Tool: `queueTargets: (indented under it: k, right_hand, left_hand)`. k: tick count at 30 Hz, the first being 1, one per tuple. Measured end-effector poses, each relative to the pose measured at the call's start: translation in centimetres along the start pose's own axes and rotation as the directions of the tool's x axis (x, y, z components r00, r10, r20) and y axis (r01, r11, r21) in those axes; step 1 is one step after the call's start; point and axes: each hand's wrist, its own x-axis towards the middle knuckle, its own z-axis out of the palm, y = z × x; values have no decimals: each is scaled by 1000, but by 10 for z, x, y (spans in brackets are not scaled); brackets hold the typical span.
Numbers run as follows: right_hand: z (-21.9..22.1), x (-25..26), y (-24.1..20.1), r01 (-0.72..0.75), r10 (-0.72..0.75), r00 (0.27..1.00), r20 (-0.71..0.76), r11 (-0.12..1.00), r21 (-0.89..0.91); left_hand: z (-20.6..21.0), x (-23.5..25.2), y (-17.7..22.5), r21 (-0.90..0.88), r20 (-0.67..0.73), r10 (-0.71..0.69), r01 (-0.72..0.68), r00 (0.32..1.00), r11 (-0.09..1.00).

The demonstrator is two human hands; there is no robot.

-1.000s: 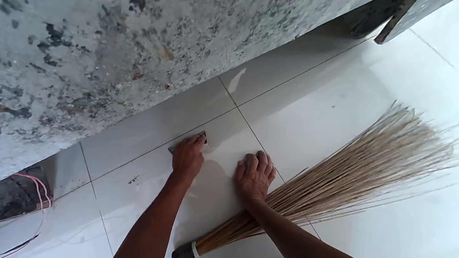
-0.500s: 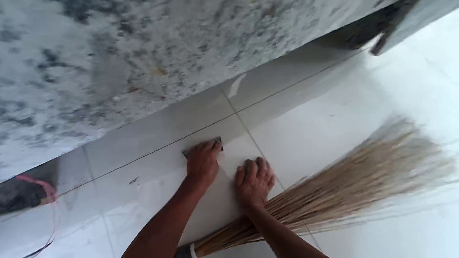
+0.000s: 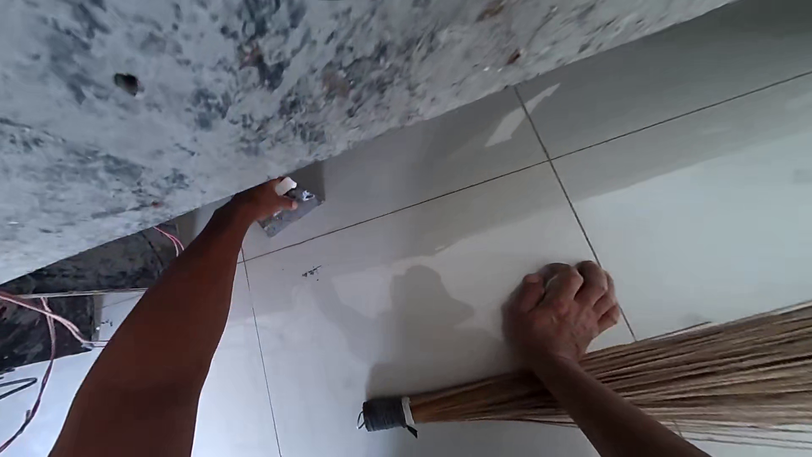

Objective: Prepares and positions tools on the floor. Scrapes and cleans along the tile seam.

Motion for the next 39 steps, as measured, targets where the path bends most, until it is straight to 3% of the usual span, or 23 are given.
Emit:
queueTargets:
  k: [5,7,13,16,20,23,27,31,34,37,39]
  right_hand:
    - [0,2,-2,-3,3,1000,8,1000,-4]
    - [0,3,-1,1,-1,1000,-2,1000,-3]
    - [2,2,-1,-12,12,1000,-21,1000,-4]
    - [2,2,-2,-18,18,1000,-21,1000,-2]
    - [2,1,-1,-19,19,1000,-22,1000,-2]
    - [0,2,-2,-13,13,1000,-6,1000,15]
    - [1,0,-1,-8,8,1000,-20,1000,15]
    - [2,1,-1,-15,15,999,-31,1000,4]
    - [0,0,-3,-16,17,1000,-12,1000,6]
    - [-1,2,-4,-10,10,1000,-8,1000,13]
    - [0,1,-1,-21,21,999,-27,1000,2]
  left_hand:
    - [15,16,19,39,55,232,-234,971,971]
    - [14,16,17,49,45,266,-268,963,962]
    - [23,8,22,80,65,298,-303,952,950]
    - [17,12,19,74,10,286,-286,958,955]
    - [20,9,20,130,71,333,-340,940,931]
    - [13,8,7,95,10,310,-310,951,946]
    - [17,0,-2,116,75,307,-314,949,942]
    - [15,-3,-21,77,10,273,-273,962,959]
    - [16,-8,-23,68,69,251,-255,966,964]
    - [15,-6,-29,26,8,231,-232,973,972]
    - [17,-8,-24,35,50,230,-232,972,972]
